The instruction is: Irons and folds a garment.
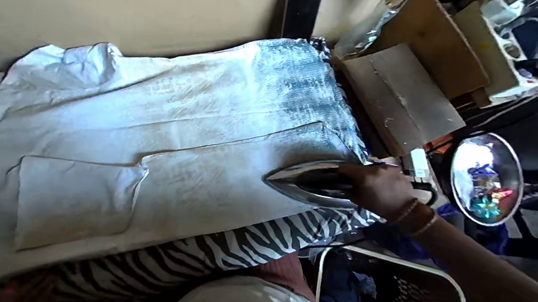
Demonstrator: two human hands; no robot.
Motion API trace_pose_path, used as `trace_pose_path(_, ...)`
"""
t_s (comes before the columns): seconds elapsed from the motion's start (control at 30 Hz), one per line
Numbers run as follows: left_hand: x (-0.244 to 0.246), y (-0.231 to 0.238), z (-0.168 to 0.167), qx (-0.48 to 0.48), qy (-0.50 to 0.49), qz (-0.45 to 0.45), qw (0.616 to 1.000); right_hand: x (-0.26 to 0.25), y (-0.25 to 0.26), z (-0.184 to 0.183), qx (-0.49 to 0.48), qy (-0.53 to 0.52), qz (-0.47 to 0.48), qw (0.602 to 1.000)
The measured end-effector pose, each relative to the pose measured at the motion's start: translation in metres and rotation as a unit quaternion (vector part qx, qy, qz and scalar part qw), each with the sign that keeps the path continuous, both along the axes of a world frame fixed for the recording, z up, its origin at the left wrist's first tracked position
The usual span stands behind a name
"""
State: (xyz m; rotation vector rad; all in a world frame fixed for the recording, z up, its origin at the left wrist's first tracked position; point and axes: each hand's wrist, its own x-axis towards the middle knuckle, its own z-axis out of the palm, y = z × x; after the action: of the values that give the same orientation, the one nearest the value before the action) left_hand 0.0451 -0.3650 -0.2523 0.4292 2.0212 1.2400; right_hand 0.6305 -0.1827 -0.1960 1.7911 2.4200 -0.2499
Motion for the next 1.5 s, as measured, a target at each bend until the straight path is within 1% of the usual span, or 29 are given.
trace_pose_path(0.07,-0.026,0.003,-0.012,0.038,-0.055,0.043,0.997,-0.007,-0.005,-0.003,0.032,0.012,0.065,0.997)
trace_pose_path(0.1,-0.031,0.008,-0.015,0.046,-0.046,0.067,0.996,-0.024,-0.006,-0.003,0.039,0.022,0.091,0.995)
trace_pose_path(0.17,-0.036,0.016,-0.017,0.026,0.022,0.074,0.997,-0.08,-0.011,-0.003,0.048,0.046,0.121,0.99)
trace_pose_path(0.2,-0.038,0.019,-0.017,-0.007,0.073,0.068,0.995,-0.114,-0.016,-0.002,0.037,0.056,0.125,0.99)
trace_pose_path(0.23,-0.039,0.023,-0.017,-0.041,0.113,0.063,0.991,-0.151,-0.022,0.001,0.008,0.062,0.123,0.99)
trace_pose_path(0.27,-0.038,0.028,-0.017,-0.063,0.134,0.061,0.987,-0.188,-0.027,0.006,-0.031,0.062,0.124,0.99)
trace_pose_path(0.33,-0.038,0.032,-0.018,-0.073,0.139,0.064,0.986,-0.262,-0.031,0.024,-0.149,0.039,0.128,0.98)
trace_pose_path(0.37,-0.039,0.032,-0.019,-0.072,0.134,0.063,0.986,-0.293,-0.029,0.033,-0.202,0.033,0.136,0.969)
trace_pose_path(0.43,-0.043,0.028,-0.02,-0.053,0.131,0.067,0.988,-0.331,-0.024,0.039,-0.247,0.022,0.164,0.955)
trace_pose_path(0.47,-0.047,0.023,-0.021,-0.039,0.139,0.072,0.987,-0.336,-0.024,0.039,-0.25,0.012,0.173,0.953)
trace_pose_path(0.53,-0.056,0.012,-0.014,-0.018,0.161,0.068,0.984,-0.319,-0.024,0.034,-0.237,-0.011,0.162,0.958)
trace_pose_path(0.57,-0.062,0.008,-0.014,-0.006,0.174,0.054,0.983,-0.299,-0.024,0.03,-0.219,-0.023,0.146,0.964)
trace_pose_path(0.67,-0.081,-0.003,-0.025,0.021,0.182,0.002,0.983,-0.219,-0.025,0.014,-0.115,-0.032,0.121,0.985)
trace_pose_path(0.7,-0.085,-0.004,-0.028,0.014,0.189,-0.01,0.982,-0.198,-0.026,0.008,-0.06,-0.015,0.128,0.99)
trace_pose_path(0.73,-0.088,-0.006,-0.028,-0.011,0.221,-0.023,0.975,-0.189,-0.028,0.006,-0.035,-0.01,0.13,0.991)
trace_pose_path(0.77,-0.09,-0.007,-0.026,-0.049,0.28,-0.042,0.958,-0.192,-0.03,0.008,-0.04,-0.013,0.128,0.991)
trace_pose_path(0.8,-0.092,-0.005,-0.021,-0.075,0.344,-0.062,0.934,-0.206,-0.031,0.013,-0.06,-0.019,0.125,0.99)
trace_pose_path(0.87,-0.095,0.001,-0.012,-0.101,0.438,-0.094,0.888,-0.252,-0.031,0.02,-0.098,-0.016,0.141,0.985)
trace_pose_path(0.93,-0.095,0.011,-0.002,-0.115,0.475,-0.115,0.865,-0.308,-0.032,0.026,-0.143,0.001,0.165,0.976)
trace_pose_path(1.0,-0.091,0.025,0.01,-0.139,0.466,-0.15,0.861,-0.349,-0.034,0.028,-0.186,-0.003,0.199,0.962)
trace_pose_path(1.03,-0.089,0.032,0.015,-0.146,0.45,-0.166,0.865,-0.359,-0.035,0.029,-0.2,-0.015,0.213,0.956)
trace_pose_path(1.1,-0.094,0.043,0.018,-0.16,0.424,-0.186,0.872,-0.352,-0.038,0.027,-0.193,-0.025,0.217,0.957)
trace_pose_path(1.17,-0.105,0.049,0.008,-0.175,0.428,-0.197,0.865,-0.314,-0.038,0.014,-0.107,0.003,0.213,0.971)
trace_pose_path(1.23,-0.112,0.051,-0.002,-0.182,0.451,-0.205,0.849,-0.279,-0.036,0.006,-0.037,0.016,0.203,0.978)
trace_pose_path(1.3,-0.114,0.047,-0.021,-0.155,0.511,-0.19,0.824,-0.265,-0.035,0.004,0.009,0.012,0.204,0.979)
trace_pose_path(1.33,-0.114,0.045,-0.032,-0.123,0.543,-0.179,0.811,-0.27,-0.036,0.006,0.007,0.007,0.202,0.979)
trace_pose_path(1.4,-0.113,0.044,-0.047,-0.077,0.59,-0.155,0.789,-0.297,-0.038,0.01,-0.015,0.002,0.2,0.98)
trace_pose_path(1.5,-0.109,0.048,-0.048,-0.057,0.634,-0.131,0.76,-0.363,-0.043,0.021,-0.085,-0.022,0.192,0.978)
